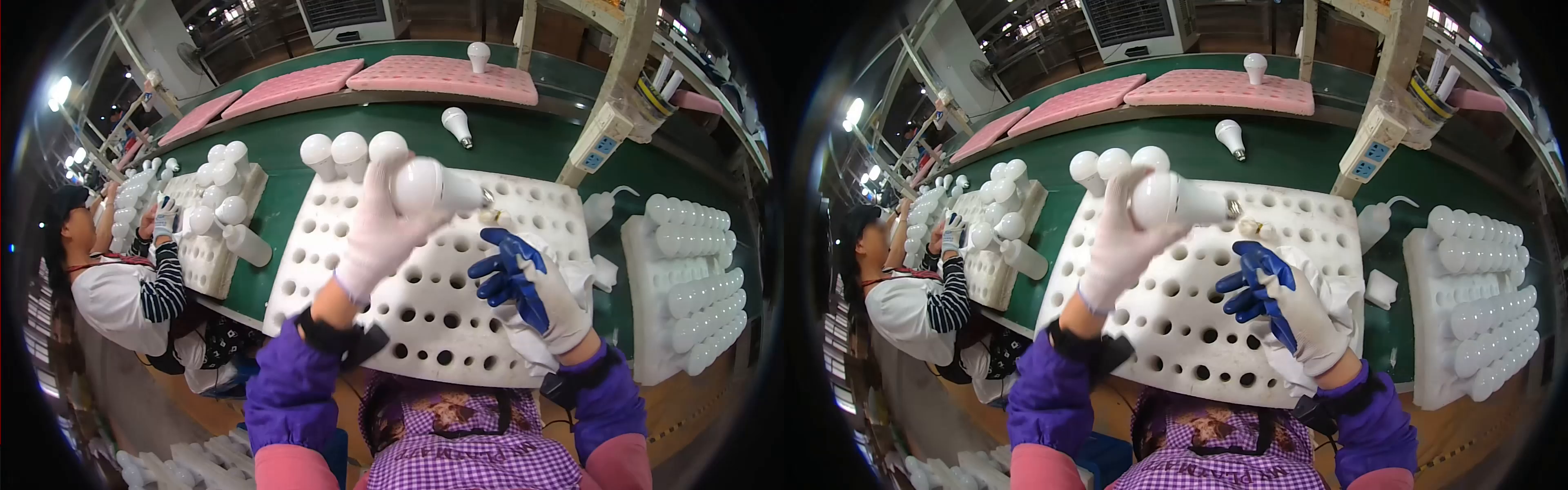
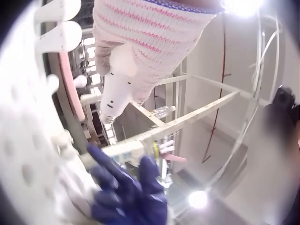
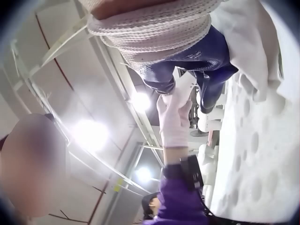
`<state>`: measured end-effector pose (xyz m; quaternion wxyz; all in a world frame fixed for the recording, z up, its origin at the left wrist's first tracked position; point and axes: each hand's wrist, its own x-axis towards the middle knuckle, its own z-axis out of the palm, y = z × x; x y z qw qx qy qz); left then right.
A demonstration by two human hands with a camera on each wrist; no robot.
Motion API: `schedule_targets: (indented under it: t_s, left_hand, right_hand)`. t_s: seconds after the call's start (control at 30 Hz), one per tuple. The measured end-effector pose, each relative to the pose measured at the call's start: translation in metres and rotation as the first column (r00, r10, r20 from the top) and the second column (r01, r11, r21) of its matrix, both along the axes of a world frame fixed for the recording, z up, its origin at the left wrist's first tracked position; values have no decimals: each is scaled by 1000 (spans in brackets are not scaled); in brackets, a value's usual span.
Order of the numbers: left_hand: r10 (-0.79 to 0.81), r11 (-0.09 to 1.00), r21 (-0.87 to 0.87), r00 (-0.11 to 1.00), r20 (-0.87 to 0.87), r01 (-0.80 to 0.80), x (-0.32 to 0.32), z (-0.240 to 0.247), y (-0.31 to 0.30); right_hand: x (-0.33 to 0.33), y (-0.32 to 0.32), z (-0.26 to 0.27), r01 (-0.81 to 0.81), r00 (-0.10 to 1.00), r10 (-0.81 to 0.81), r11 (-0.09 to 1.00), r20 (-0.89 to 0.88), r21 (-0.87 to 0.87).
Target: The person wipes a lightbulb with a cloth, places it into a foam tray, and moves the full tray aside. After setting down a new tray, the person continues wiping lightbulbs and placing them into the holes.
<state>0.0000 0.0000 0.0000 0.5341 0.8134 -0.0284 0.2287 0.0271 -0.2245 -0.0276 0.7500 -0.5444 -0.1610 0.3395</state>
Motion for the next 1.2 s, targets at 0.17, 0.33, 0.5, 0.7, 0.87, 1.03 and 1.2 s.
schedule_targets:
  t_s: [0.17, 0.33, 0.5, 0.7, 0.87, 1.03, 1.2]
  left_hand:
    - [-45, 889, -458, 997, -57, 14, -67, -35, -39]
    - [-138, 899, -438, 960, -241, 19, -96, -32, -31]
    - [-137, 889, -458, 952, -272, -3, -104, -34, -30]
    - [-241, 746, -666, 923, -299, -21, -108, -38, -29]
    - [-278, 647, -763, 928, -246, -9, -108, -53, -28]
    - [-462, 302, -953, 874, -152, -7, -111, -51, -32]
    - [-497, 177, -983, 866, -50, 45, -109, -66, -36]
  right_hand:
    - [-19, 5, 19, 29, 995, -22, 997, 94, -71]
    - [-35, 12, 21, 41, 994, -28, 993, 107, -115]
    - [-37, 14, 18, 17, 994, -7, 996, 107, -92]
    - [-37, 20, 11, 61, 989, -36, 985, 146, -165]
    - [-38, 23, 20, 19, 985, 21, 973, 170, -228]
    - [-39, 24, 28, -37, 990, 63, 979, 125, -200]
    - [-32, 21, 23, -116, 992, 118, 992, 39, -55]
